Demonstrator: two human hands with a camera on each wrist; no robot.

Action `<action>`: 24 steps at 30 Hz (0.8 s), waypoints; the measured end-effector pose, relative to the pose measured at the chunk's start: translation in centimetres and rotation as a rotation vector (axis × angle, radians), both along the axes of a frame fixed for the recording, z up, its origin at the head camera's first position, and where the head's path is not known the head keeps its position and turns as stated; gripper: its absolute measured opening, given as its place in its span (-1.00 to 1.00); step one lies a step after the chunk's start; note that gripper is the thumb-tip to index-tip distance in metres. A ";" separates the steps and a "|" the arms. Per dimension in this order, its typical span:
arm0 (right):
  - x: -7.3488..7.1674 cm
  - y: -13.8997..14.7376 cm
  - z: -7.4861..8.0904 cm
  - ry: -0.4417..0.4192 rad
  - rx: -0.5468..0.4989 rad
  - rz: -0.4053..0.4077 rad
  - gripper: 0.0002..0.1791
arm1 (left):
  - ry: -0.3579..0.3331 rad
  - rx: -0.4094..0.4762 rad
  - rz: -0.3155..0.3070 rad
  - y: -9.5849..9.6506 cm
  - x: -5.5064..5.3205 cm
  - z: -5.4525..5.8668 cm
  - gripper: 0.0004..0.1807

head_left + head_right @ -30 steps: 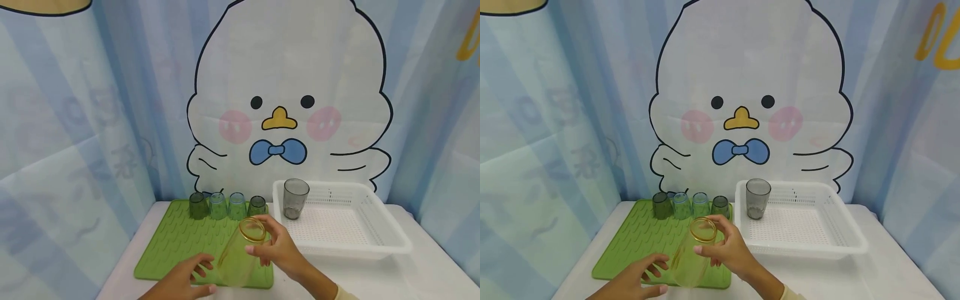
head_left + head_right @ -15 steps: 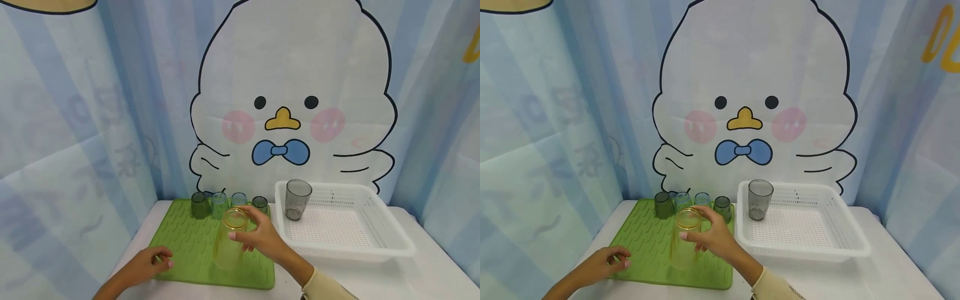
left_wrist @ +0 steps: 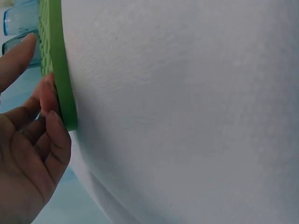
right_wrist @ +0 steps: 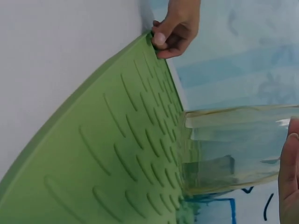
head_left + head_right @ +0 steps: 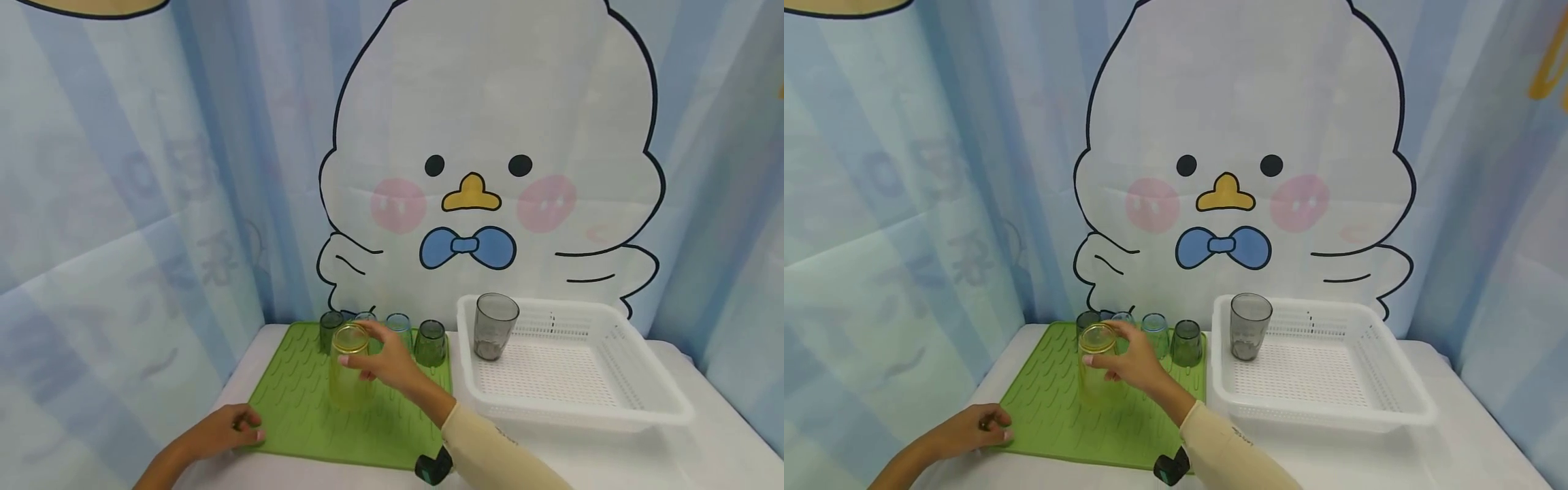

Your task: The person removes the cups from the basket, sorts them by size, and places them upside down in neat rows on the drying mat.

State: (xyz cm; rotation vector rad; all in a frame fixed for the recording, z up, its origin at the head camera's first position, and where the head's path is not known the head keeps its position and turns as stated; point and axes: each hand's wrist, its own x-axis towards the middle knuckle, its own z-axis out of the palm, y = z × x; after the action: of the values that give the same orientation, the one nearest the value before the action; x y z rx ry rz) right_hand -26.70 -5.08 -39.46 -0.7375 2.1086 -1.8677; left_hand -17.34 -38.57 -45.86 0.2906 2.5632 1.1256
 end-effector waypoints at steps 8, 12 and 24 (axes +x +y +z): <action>-2.0 -4.0 -1.9 -0.032 -0.031 0.014 -0.21 | 0.057 -0.018 0.043 0.1 0.2 -0.2 -0.65; -2.5 -5.5 -2.5 -0.054 -0.050 0.018 -0.22 | 0.069 -0.010 0.048 0.2 0.1 -0.3 -0.64; -3.2 -9.3 -3.4 -0.107 -0.113 0.030 -0.24 | 0.089 -0.016 0.074 0.1 0.2 -0.6 -0.63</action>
State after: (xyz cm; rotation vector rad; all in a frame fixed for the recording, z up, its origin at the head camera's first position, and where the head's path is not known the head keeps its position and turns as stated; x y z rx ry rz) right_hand -29.93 -14.36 -42.84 -0.6734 1.9304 -1.9773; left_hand -17.18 -38.43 -46.50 0.2495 2.6801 1.1416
